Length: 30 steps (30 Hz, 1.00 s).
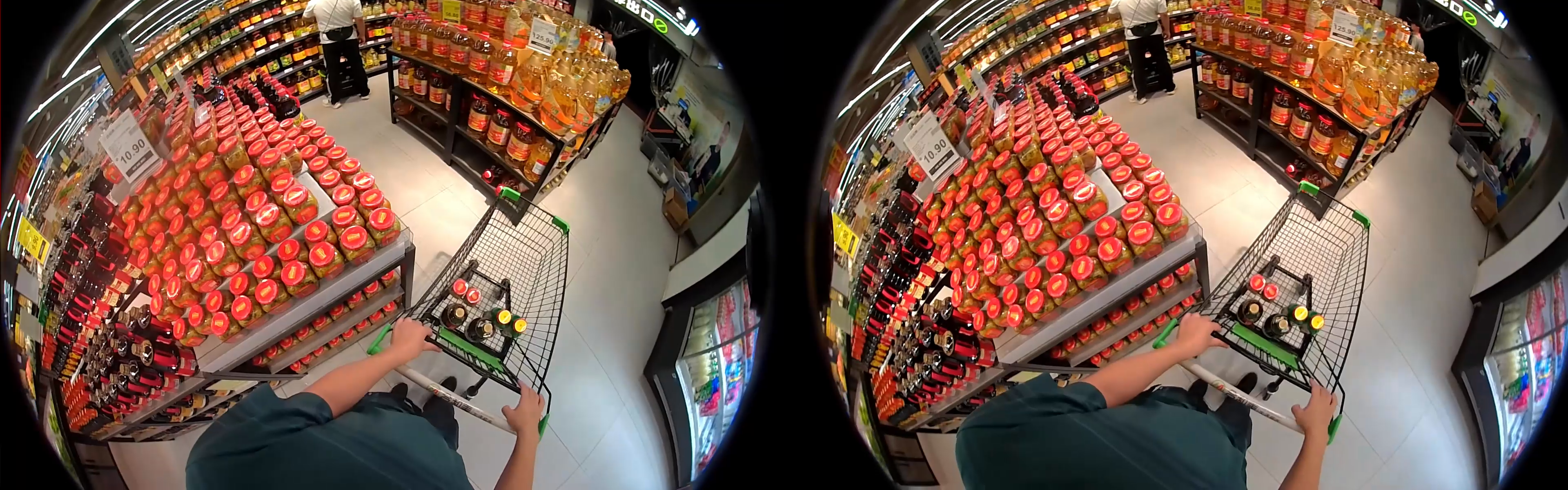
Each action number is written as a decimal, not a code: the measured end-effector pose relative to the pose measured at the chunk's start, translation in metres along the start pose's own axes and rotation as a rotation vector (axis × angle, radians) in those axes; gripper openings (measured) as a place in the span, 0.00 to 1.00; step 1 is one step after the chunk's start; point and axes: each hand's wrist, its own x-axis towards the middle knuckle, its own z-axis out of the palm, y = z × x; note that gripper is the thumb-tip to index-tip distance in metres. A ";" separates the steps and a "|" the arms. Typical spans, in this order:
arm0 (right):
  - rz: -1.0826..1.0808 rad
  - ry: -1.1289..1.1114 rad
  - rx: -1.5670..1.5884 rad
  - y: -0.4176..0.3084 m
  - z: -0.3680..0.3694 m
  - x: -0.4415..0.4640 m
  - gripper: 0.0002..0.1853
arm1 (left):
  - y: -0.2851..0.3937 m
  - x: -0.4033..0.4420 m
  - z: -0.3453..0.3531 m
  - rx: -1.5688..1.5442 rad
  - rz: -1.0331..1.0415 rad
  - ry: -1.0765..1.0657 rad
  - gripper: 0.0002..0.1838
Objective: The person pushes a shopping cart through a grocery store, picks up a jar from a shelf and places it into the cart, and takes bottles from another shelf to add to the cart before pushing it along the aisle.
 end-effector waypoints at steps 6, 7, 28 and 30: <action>0.000 -0.109 -0.130 0.043 0.017 0.077 0.22 | -0.005 0.034 0.000 -0.040 -0.008 0.048 0.30; -0.007 -0.115 -0.145 0.049 0.019 0.086 0.18 | -0.003 0.039 -0.004 -0.010 -0.008 0.018 0.30; -0.265 -0.212 -0.286 0.139 -0.017 0.310 0.07 | 0.073 0.143 0.012 0.044 -0.218 0.119 0.29; -0.314 -0.229 -0.296 0.143 -0.022 0.336 0.07 | 0.080 0.157 0.008 0.033 -0.255 0.115 0.29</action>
